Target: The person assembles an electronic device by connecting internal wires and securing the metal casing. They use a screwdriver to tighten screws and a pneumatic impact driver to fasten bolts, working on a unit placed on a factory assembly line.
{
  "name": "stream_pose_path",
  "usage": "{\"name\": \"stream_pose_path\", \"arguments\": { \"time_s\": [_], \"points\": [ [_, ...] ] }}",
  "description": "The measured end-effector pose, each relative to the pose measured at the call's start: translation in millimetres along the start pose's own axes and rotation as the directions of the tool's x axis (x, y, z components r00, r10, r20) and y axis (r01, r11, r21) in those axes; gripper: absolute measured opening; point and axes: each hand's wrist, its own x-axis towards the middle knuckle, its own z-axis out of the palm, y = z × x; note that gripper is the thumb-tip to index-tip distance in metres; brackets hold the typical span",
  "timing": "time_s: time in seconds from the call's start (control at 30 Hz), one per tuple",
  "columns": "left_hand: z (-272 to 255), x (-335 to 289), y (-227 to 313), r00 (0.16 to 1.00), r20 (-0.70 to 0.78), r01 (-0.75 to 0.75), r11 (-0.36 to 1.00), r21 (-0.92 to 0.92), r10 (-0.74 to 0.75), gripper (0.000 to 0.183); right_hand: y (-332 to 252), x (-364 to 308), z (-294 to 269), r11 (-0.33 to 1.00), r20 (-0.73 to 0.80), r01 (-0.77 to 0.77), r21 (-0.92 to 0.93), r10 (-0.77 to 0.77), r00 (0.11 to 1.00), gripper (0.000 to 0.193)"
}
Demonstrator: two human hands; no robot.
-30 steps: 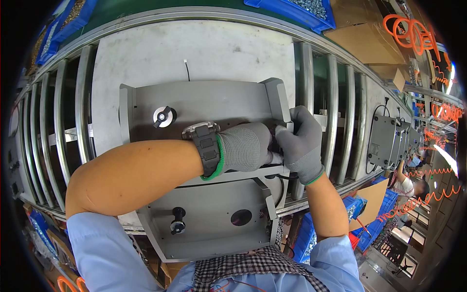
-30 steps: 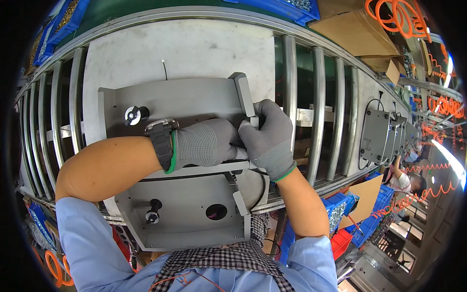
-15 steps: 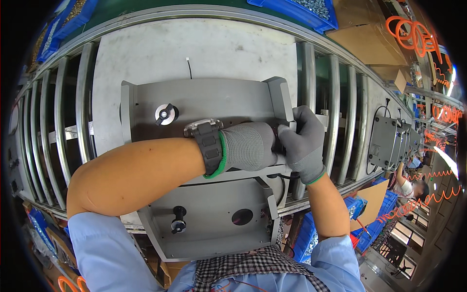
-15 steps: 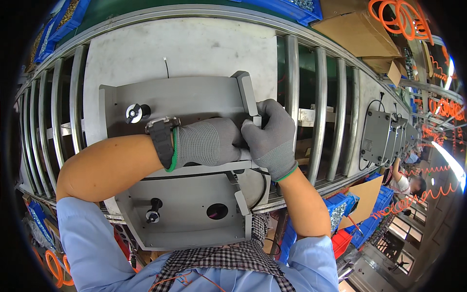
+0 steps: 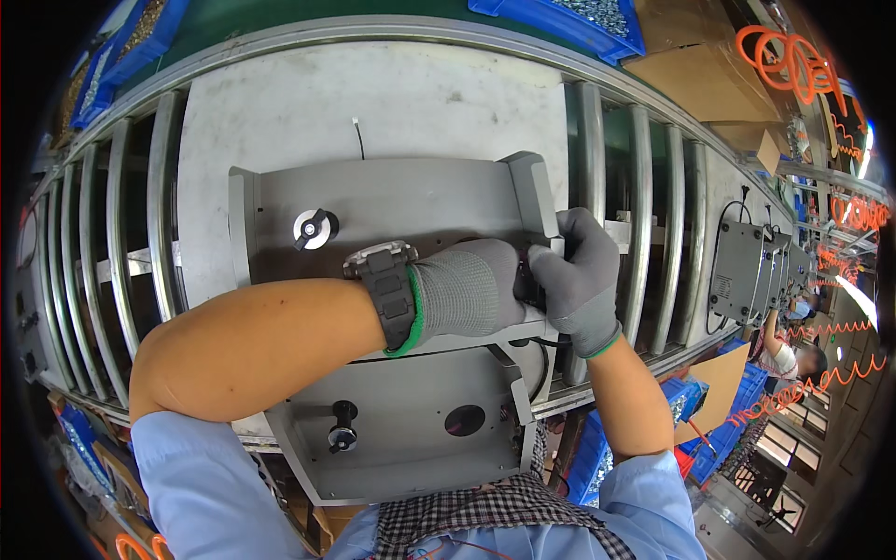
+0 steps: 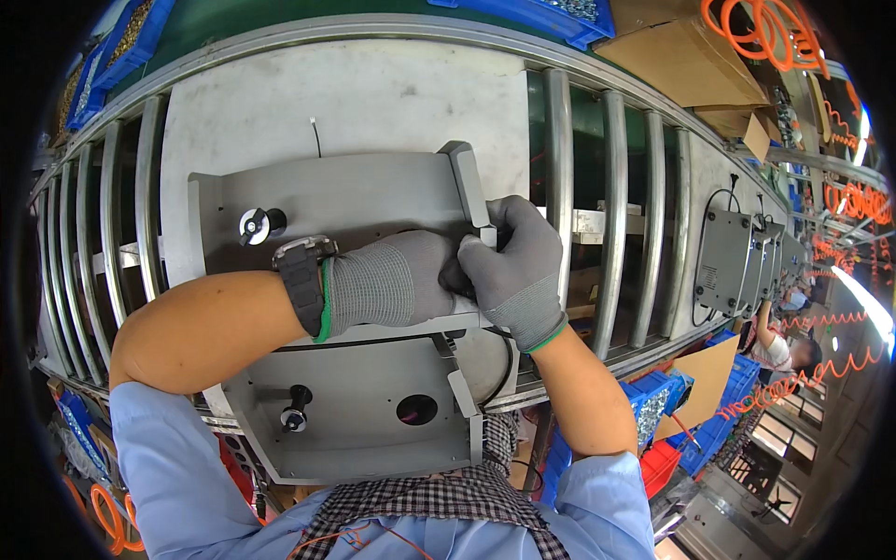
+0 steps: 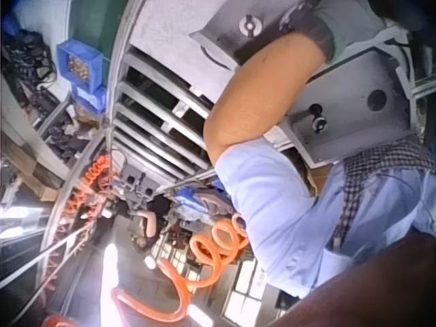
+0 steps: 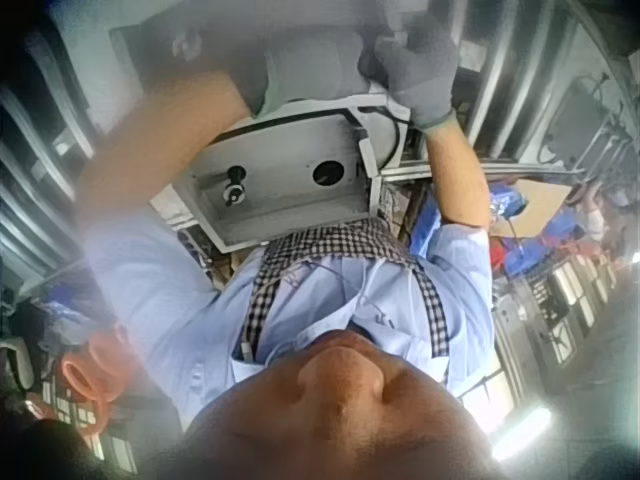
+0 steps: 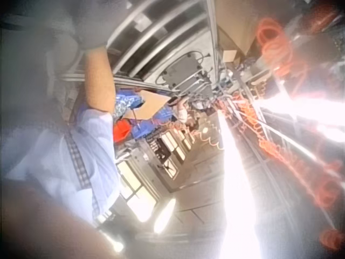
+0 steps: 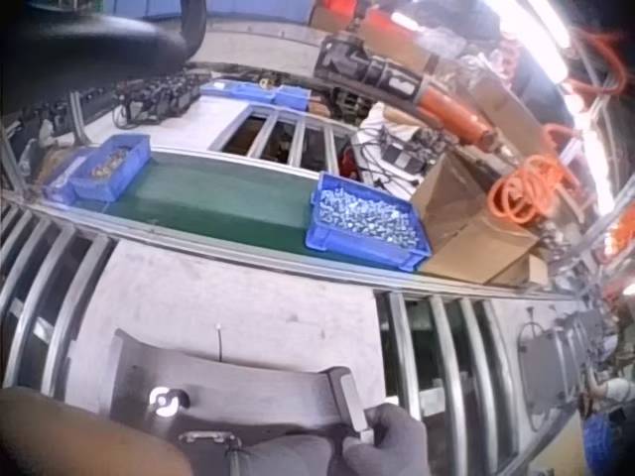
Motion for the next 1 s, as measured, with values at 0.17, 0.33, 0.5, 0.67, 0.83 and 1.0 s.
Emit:
{"name": "stream_pose_path", "arguments": {
  "time_s": [0.17,0.33,0.5,0.67,0.83,1.0],
  "points": [
    [3,13,-23,0.999,-0.047,0.013,0.996,0.083,-0.009,0.024,2,9,6,0.996,-0.045,0.042,-0.076,-0.046,0.998,0.033],
    [-18,11,14,0.999,-0.041,-0.025,0.974,0.224,0.035,0.037,-12,7,-32,0.94,0.181,0.189,-0.283,-0.142,0.973,0.043],
    [-26,27,-20,0.985,-0.07,0.163,0.986,0.042,-0.159,0.03,51,-34,5,0.92,-0.21,0.382,-0.09,-0.392,0.896,0.039],
    [-82,-5,-12,0.947,-0.159,0.315,0.906,0.282,-0.28,0.039,209,-255,-107,0.855,-0.832,0.416,-0.311,-0.456,0.316,0.015],
    [-41,47,59,0.828,-0.502,0.024,0.877,0.479,0.251,0.031,383,-456,-230,0.742,-0.903,-0.663,-0.097,0.214,0.373,0.021],
    [210,189,201,0.867,0.013,-0.45,0.771,0.45,0.498,0.034,421,-454,-234,0.733,-0.631,-0.547,0.404,0.657,0.412,0.03]
  ]
}}
